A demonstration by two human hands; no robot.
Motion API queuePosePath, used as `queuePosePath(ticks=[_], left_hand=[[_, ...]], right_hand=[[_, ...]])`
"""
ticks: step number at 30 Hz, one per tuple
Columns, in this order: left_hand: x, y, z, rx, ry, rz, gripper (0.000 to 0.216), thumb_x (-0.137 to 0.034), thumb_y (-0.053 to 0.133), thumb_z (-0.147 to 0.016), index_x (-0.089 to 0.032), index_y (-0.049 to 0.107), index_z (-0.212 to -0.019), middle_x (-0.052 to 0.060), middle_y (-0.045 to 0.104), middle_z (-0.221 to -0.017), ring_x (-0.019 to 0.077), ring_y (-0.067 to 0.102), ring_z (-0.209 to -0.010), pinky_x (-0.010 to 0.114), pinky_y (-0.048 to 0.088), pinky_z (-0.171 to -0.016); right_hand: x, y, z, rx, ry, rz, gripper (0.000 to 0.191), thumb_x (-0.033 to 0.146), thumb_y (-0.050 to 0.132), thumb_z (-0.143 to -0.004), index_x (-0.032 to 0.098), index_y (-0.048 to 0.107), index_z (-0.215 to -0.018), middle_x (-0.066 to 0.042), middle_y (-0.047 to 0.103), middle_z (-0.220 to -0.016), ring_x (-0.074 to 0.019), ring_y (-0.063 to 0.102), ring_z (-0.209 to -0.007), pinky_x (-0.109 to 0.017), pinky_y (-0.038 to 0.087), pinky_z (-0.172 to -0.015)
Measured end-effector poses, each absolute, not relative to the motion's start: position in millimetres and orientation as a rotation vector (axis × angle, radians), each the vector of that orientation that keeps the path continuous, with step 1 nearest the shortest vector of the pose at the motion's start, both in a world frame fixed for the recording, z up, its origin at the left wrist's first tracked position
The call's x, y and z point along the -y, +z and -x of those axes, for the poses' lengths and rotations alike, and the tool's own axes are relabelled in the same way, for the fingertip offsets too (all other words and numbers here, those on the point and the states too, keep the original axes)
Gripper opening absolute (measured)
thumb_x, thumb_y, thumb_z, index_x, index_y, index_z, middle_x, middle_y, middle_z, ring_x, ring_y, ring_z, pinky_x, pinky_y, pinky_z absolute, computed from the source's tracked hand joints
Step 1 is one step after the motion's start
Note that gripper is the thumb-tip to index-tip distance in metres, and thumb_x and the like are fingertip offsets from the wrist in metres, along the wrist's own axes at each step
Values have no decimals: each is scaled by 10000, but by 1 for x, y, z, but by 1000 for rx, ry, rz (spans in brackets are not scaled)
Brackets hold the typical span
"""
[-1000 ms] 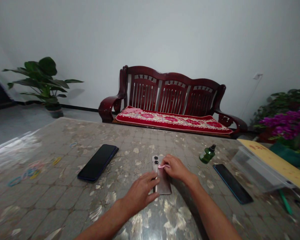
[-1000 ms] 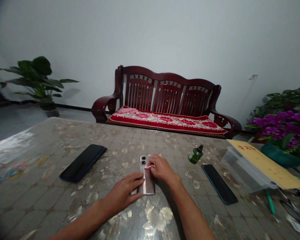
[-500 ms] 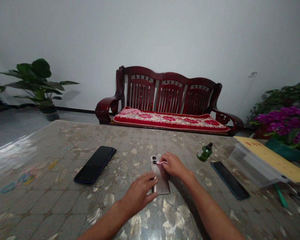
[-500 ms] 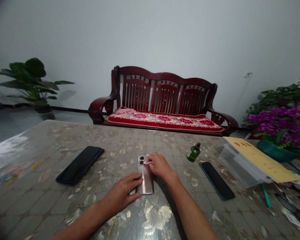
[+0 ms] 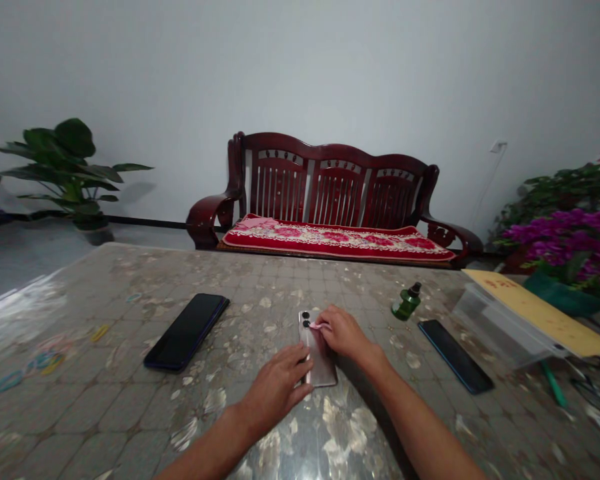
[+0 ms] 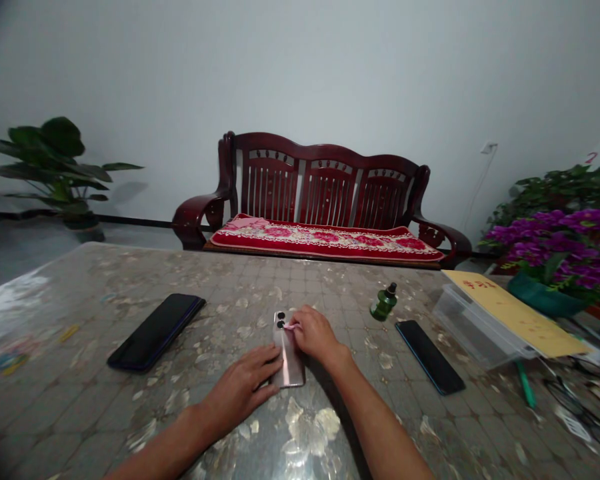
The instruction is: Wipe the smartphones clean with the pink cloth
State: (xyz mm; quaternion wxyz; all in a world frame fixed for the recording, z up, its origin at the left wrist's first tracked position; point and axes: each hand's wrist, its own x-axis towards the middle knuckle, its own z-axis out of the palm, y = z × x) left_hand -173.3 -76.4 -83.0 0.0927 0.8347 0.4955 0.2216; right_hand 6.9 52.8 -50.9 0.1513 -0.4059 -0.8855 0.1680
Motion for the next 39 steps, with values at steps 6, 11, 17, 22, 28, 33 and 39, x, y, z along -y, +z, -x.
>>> queuePosePath(ticks=[6, 11, 17, 22, 28, 33, 39], left_hand=[[78, -80, 172, -1443, 691, -2477, 291, -260, 694, -878, -235, 682, -1168, 98, 670, -1281, 273, 623, -1192, 443, 506, -1033], [78, -78, 172, -1434, 720, -2466, 260, -267, 692, -878, -230, 690, -1136, 88, 690, -1242, 272, 638, -1151, 433, 511, -1014], [77, -79, 172, -1408, 756, -2462, 204, -283, 663, -899, -234, 700, -1094, 84, 708, -1190, 255, 654, -1117, 409, 513, -1001], [77, -81, 173, -1398, 758, -2457, 197, -272, 651, -901, -236, 711, -1085, 85, 718, -1183, 259, 668, -1111, 412, 515, -1003], [77, -85, 174, -1413, 740, -2451, 239, -250, 694, -872, -234, 705, -1110, 86, 704, -1234, 271, 653, -1153, 431, 508, -1017], [76, -86, 174, -1422, 755, -2455, 248, -252, 680, -886, -228, 692, -1132, 92, 700, -1244, 256, 655, -1149, 408, 521, -1003], [76, -78, 177, -1349, 783, -2419, 235, -292, 630, -926, -243, 706, -1143, 64, 710, -1232, 234, 659, -1151, 379, 517, -1022]], right_hand=[[-43, -44, -4, 2623, 528, 1103, 217, 126, 567, -841, 201, 752, -925, -49, 672, -922, -179, 594, -894, -250, 406, -796], [-42, -52, 15, 2558, 473, 1020, 260, 113, 544, -875, 227, 754, -978, -46, 657, -920, -172, 588, -916, -243, 415, -807], [-40, -45, 6, 2648, 666, 911, 215, 129, 605, -816, 229, 780, -892, -19, 663, -845, -162, 599, -832, -233, 412, -749], [-52, -47, 1, 2558, 562, 1035, 213, 128, 581, -844, 193, 774, -907, -39, 651, -866, -172, 590, -848, -247, 407, -768], [-43, -48, -3, 2542, 560, 1013, 267, 86, 574, -810, 210, 776, -932, -39, 653, -881, -172, 585, -871, -249, 408, -789], [-31, -52, -14, 2421, 946, 977, 102, 237, 685, -766, 196, 775, -742, -8, 658, -749, -150, 579, -726, -247, 410, -698], [-34, -72, -18, 1602, 1457, 1000, 234, 388, 760, -613, 167, 708, -672, 30, 582, -597, -111, 471, -561, -223, 357, -549]])
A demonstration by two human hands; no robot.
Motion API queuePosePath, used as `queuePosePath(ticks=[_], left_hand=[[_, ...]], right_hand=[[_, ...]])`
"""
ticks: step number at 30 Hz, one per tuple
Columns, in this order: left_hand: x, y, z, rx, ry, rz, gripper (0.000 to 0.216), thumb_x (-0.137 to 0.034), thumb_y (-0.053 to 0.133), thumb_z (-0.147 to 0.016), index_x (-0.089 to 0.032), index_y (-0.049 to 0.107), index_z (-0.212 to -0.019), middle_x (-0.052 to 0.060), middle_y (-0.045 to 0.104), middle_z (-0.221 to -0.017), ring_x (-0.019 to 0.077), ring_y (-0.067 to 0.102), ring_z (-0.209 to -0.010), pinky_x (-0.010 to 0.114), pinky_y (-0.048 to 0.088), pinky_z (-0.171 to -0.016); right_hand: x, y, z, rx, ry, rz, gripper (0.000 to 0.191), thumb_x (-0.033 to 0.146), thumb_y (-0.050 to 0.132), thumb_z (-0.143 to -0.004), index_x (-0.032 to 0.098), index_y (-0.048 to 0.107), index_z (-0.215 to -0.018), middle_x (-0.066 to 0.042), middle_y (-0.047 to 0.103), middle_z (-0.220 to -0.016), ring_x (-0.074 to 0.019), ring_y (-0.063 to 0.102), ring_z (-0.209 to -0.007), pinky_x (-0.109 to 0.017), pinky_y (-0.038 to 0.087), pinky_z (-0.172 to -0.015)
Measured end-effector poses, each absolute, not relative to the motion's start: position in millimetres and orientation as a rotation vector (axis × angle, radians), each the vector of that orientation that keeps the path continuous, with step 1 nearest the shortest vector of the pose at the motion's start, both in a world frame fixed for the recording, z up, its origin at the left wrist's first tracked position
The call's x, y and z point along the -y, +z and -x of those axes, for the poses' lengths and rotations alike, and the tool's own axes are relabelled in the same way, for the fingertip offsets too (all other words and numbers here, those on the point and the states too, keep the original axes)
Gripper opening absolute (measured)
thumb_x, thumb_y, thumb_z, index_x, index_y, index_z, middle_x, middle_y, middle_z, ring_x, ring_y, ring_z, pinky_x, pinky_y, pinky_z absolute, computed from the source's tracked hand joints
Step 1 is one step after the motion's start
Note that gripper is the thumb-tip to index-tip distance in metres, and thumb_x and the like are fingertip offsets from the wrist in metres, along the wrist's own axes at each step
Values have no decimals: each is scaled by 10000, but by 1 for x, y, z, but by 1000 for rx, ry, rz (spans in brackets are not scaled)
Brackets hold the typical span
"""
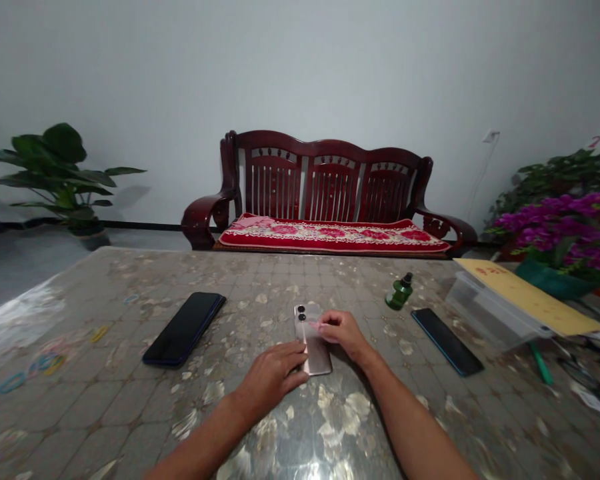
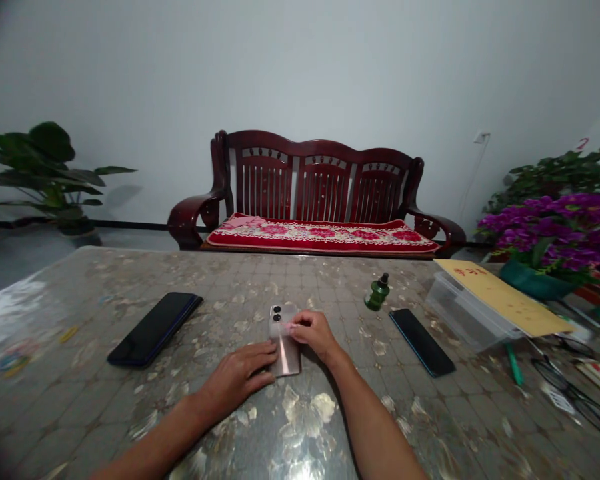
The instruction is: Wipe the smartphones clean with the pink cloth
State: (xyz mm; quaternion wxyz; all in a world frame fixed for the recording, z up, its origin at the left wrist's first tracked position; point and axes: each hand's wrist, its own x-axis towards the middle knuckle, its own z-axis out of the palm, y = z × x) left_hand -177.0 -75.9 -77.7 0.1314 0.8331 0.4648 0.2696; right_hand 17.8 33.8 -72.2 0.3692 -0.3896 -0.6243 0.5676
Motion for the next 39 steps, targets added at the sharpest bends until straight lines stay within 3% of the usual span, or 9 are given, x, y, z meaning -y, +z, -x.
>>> queuePosePath(ticks=[5, 9, 14, 19, 27, 32, 39], left_hand=[[58, -67, 188, -1357, 732, -2362, 308, -117, 542, -912, -243, 720, -1130, 54, 704, -1246, 210, 633, -1190, 374, 487, -1058], [22, -56, 200, -1338, 494, -2555, 639, 42, 581, -737, -239, 611, -1311, 96, 527, -1471, 291, 399, -1419, 498, 342, -1165], [-21, -35, 191, -1309, 44, -2691, 885, 34, 734, -661, -354, 469, -1411, 101, 336, -1596, 370, 234, -1483, 626, 283, -1133], [-42, -22, 165, -1290, -179, -2705, 722, -6, 737, -697, -350, 563, -1308, 132, 366, -1569, 392, 369, -1415, 614, 390, -1051], [-47, -10, 179, -1556, -418, -2494, 892, -195, 872, -505, -294, 518, -1317, 155, 525, -1374, 408, 478, -1288, 540, 473, -961], [-30, -13, 205, -1769, -297, -2323, 666, -354, 842, -579, -216, 587, -1180, 132, 605, -1216, 341, 598, -1125, 413, 513, -892], [15, -38, 202, -2035, 8, -2257, 454, -468, 720, -773, -133, 612, -1059, 175, 614, -1142, 327, 581, -1098, 388, 456, -931]], right_hand=[[-39, -78, -20, 1142, 1502, 984, 215, 297, 764, -518, 163, 695, -671, 27, 612, -610, -107, 494, -565, -213, 368, -552], [-41, -79, -20, 1082, 1507, 972, 229, 297, 774, -509, 167, 699, -682, 29, 624, -620, -112, 505, -572, -218, 385, -561], [-45, -83, -18, 995, 1440, 960, 242, 297, 781, -510, 170, 691, -696, 29, 633, -630, -118, 515, -581, -232, 408, -580], [-54, -88, -22, 852, 1471, 916, 276, 299, 778, -507, 178, 677, -733, 19, 641, -651, -120, 522, -564, -228, 393, -539], [-61, -89, -28, 812, 1490, 895, 302, 310, 791, -508, 179, 652, -742, 35, 609, -610, -103, 499, -510, -214, 366, -488], [-59, -87, -27, 807, 1485, 888, 309, 313, 795, -503, 176, 668, -748, 31, 623, -640, -106, 510, -543, -220, 378, -523], [-46, -89, -19, 1154, 1351, 1011, 336, 421, 801, -582, 160, 708, -773, 17, 640, -675, -131, 536, -618, -242, 413, -599]])
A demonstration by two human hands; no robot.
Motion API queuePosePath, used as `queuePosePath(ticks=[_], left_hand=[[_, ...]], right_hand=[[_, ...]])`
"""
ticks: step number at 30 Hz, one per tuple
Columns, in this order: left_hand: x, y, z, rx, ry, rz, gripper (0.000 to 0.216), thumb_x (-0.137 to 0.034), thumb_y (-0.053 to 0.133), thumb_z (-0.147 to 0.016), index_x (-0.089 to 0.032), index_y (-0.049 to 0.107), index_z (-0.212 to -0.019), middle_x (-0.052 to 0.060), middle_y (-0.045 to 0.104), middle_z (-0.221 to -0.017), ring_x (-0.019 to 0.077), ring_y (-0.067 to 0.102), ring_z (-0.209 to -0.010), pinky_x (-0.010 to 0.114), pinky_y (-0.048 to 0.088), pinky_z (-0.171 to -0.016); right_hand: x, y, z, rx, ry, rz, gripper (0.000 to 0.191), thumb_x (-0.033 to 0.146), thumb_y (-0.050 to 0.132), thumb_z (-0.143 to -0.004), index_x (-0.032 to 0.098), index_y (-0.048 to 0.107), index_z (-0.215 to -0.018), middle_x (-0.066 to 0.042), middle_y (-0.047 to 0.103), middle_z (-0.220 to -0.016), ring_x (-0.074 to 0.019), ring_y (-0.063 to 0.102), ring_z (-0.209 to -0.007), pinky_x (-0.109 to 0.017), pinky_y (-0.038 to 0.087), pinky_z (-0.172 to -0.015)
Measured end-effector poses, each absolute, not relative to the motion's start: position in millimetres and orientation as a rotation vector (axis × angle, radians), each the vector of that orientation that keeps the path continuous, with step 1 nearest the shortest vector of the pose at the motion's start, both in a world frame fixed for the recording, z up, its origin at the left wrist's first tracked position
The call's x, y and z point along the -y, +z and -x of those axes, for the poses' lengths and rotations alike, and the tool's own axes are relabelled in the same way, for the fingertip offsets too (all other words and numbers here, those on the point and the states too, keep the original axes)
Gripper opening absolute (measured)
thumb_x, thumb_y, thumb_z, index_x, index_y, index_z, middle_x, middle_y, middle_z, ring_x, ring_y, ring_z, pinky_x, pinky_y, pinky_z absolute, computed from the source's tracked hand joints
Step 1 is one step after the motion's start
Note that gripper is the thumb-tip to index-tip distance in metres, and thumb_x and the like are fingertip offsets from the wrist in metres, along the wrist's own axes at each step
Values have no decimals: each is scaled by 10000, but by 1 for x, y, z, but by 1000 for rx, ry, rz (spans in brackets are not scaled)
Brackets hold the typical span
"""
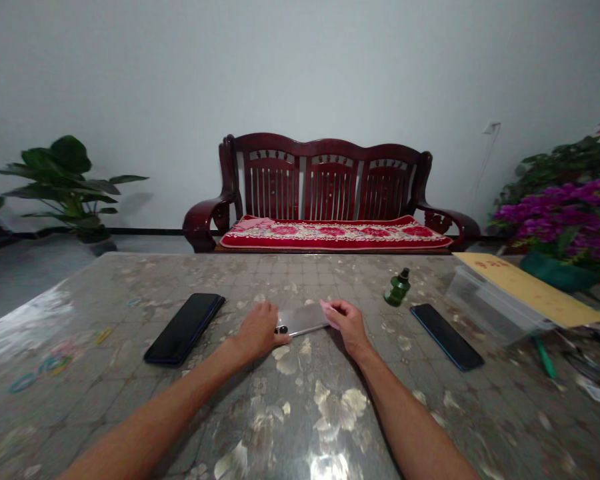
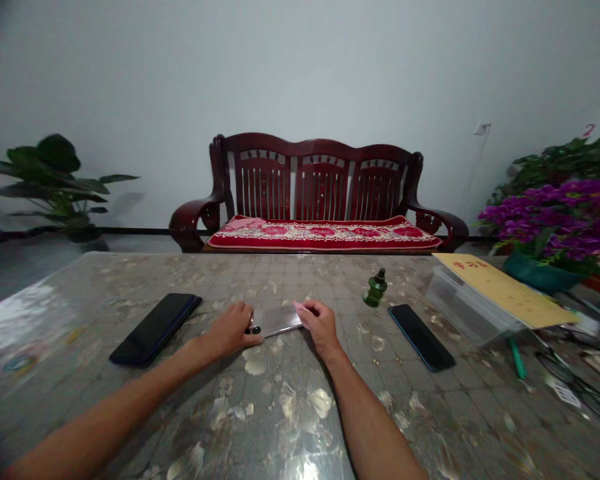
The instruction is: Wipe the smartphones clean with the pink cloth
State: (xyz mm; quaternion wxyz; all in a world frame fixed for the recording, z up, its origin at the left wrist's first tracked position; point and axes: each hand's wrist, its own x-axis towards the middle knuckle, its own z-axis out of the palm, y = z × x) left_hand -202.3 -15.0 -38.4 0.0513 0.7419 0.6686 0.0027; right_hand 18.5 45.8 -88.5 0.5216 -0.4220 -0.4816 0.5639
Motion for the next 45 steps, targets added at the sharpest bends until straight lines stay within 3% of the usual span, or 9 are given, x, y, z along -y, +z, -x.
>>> queuePosePath(ticks=[3, 7, 13, 23, 30, 37, 45], left_hand=[[25, -45, 207, -1979, 115, -2243, 460, -430, 744, -756, -152, 618, -1101, 147, 618, -1149, 305, 572, -1107, 353, 445, -940], [32, -49, 222, -1819, 252, -2196, 459, -293, 735, -771, -189, 608, -1199, 111, 617, -1223, 255, 567, -1152, 299, 416, -998], [37, -64, 229, -1816, 389, -2178, 458, -320, 720, -823, -203, 609, -1253, 133, 585, -1342, 302, 535, -1241, 365, 399, -1046], [39, -64, 228, -1797, 413, -2220, 368, -341, 716, -843, -227, 652, -1187, 100, 627, -1279, 288, 565, -1198, 349, 416, -1013], [40, -54, 224, -1813, 310, -2246, 357, -322, 729, -841, -181, 653, -1160, 128, 634, -1232, 306, 567, -1174, 366, 433, -989], [40, -51, 221, -1813, 284, -2280, 327, -336, 691, -876, -183, 655, -1163, 117, 654, -1157, 292, 593, -1102, 359, 452, -949], [41, -48, 220, -1841, 248, -2257, 341, -325, 704, -864, -187, 650, -1170, 125, 643, -1218, 300, 581, -1150, 361, 451, -966]], right_hand=[[-43, -88, -18, 1428, 1098, 1121, 323, 475, 719, -701, 160, 721, -771, -8, 658, -702, -161, 567, -671, -258, 426, -633], [-41, -82, -23, 1757, 591, 1273, 241, 395, 618, -836, 187, 733, -794, -41, 689, -815, -184, 613, -792, -262, 436, -733], [-33, -71, -21, 2126, 198, 1468, 207, 277, 560, -932, 205, 737, -851, -52, 677, -851, -173, 618, -819, -242, 406, -739], [-9, -67, 22, 2445, 147, 1184, 189, 262, 548, -955, 231, 724, -895, -33, 665, -874, -161, 607, -855, -233, 398, -747], [-28, -65, 6, 2320, -23, 1465, 188, 246, 548, -950, 208, 717, -876, -65, 675, -907, -190, 601, -854, -266, 404, -746], [-9, -70, 28, 2443, 166, 1124, 164, 255, 558, -957, 239, 721, -941, -32, 656, -888, -166, 601, -866, -238, 410, -758], [-31, -64, 5, 2298, 40, 1475, 209, 277, 537, -969, 211, 733, -935, -62, 669, -924, -187, 613, -867, -258, 417, -752]])
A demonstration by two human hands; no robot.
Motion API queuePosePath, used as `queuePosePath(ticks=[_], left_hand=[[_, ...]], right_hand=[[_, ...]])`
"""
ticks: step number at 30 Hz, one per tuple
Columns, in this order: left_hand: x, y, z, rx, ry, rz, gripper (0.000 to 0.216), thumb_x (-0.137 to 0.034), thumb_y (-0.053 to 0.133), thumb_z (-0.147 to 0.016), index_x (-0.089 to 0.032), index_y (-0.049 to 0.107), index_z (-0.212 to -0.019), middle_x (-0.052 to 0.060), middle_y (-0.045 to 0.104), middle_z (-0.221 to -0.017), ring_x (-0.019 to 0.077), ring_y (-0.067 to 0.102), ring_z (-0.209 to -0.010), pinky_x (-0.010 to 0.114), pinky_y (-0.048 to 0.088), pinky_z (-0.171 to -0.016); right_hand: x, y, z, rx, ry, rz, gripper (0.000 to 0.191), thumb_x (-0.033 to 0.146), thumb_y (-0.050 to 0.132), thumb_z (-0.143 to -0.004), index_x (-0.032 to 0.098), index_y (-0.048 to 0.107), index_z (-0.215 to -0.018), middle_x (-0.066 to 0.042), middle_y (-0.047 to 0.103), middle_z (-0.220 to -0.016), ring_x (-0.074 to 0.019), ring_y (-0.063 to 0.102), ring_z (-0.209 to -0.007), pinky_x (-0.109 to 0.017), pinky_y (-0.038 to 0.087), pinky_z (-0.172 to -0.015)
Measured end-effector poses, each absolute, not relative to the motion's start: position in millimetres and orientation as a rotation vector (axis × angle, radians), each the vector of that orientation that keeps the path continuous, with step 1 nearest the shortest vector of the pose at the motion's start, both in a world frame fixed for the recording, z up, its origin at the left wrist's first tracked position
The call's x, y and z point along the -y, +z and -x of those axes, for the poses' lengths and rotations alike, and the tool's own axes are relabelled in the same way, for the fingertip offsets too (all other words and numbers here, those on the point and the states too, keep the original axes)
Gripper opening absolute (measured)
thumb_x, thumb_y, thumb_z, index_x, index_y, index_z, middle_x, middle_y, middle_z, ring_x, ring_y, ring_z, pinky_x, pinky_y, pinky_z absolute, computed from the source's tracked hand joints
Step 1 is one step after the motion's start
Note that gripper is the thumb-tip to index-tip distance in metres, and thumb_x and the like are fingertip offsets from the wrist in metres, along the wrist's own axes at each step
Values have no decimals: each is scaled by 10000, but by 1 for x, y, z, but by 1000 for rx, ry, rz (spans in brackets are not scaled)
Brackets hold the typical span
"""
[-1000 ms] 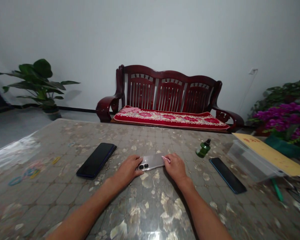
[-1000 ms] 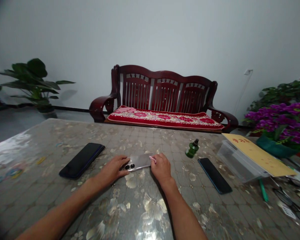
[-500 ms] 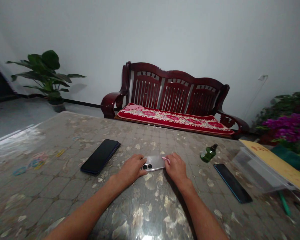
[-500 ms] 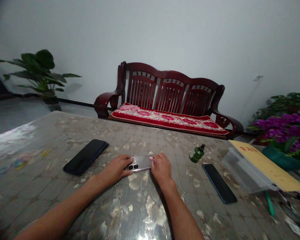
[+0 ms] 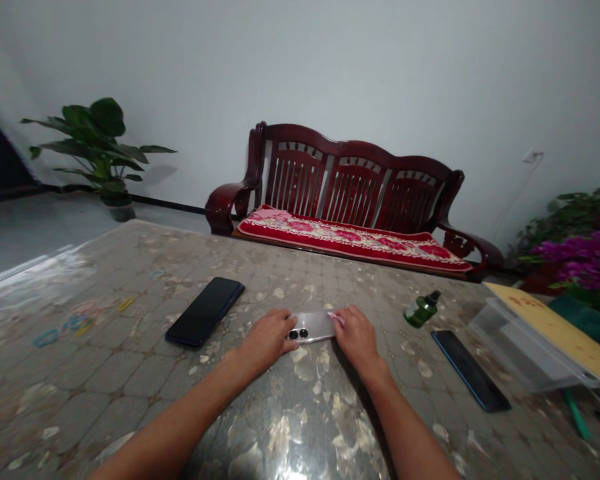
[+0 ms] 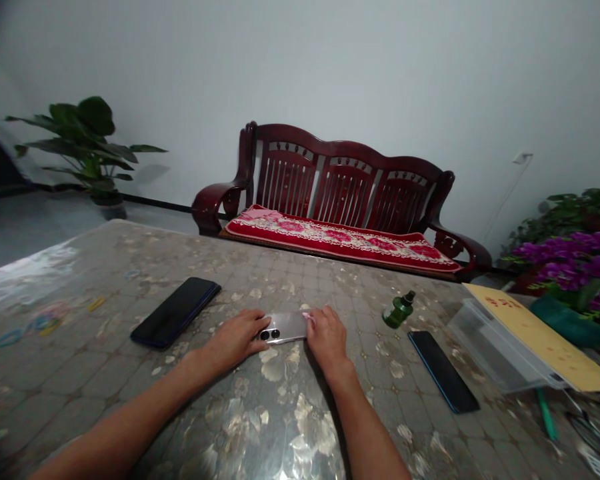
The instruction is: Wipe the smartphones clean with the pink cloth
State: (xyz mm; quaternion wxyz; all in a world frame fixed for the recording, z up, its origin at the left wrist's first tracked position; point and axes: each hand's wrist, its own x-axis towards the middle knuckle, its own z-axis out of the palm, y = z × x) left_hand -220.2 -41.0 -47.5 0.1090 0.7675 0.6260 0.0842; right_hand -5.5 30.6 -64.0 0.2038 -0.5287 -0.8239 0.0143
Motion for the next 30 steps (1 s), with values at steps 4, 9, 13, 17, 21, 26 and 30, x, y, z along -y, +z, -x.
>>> queuePosePath(ticks=[4, 9, 13, 17, 21, 26, 30], left_hand=[[42, -46, 220, -1835, 265, -2248, 320, -317, 701, -866, -177, 658, -1150, 132, 652, -1194, 302, 584, -1145, 364, 452, -966], [42, -48, 219, -1821, 302, -2239, 312, -315, 698, -870, -177, 655, -1147, 136, 651, -1186, 312, 583, -1139, 381, 440, -978], [42, -45, 218, -1824, 288, -2222, 289, -300, 708, -862, -175, 663, -1119, 140, 654, -1188, 315, 578, -1158, 376, 441, -975], [43, -41, 217, -1827, 243, -2230, 267, -301, 706, -861, -170, 665, -1089, 141, 666, -1174, 313, 590, -1146, 365, 455, -952], [43, -42, 218, -1817, 262, -2249, 223, -304, 700, -863, -169, 675, -1038, 136, 679, -1153, 308, 608, -1116, 366, 465, -941], [44, -42, 217, -1844, 254, -2246, 224, -295, 695, -866, -178, 671, -1056, 135, 678, -1178, 305, 606, -1133, 369, 466, -951], [46, -40, 216, -1838, 247, -2235, 227, -292, 686, -875, -167, 669, -1064, 146, 667, -1193, 310, 603, -1140, 377, 468, -953]], right_hand=[[-20, -64, 14, 2343, 178, 1362, 212, 278, 529, -978, 227, 734, -962, -43, 668, -916, -170, 618, -876, -241, 419, -774], [-9, -64, 26, 2478, 222, 1166, 199, 252, 529, -979, 259, 727, -975, -23, 659, -920, -157, 603, -906, -224, 408, -781], [-27, -61, 14, 2414, 64, 1388, 220, 247, 508, -986, 232, 725, -955, -46, 664, -953, -176, 605, -915, -243, 404, -779], [-37, -58, 11, 2396, 6, 1522, 247, 278, 491, -999, 216, 727, -964, -66, 662, -971, -185, 609, -914, -249, 401, -762], [-27, -57, 25, 2475, 76, 1388, 250, 281, 482, -1006, 230, 724, -972, -52, 663, -964, -169, 606, -897, -239, 400, -764], [-33, -52, 23, 2530, 30, 1373, 206, 231, 521, -974, 237, 727, -974, -55, 669, -984, -183, 596, -954, -253, 397, -789], [-50, -50, 15, 2438, -43, 1589, 206, 214, 524, -963, 217, 730, -964, -72, 670, -1003, -194, 603, -943, -265, 398, -759]])
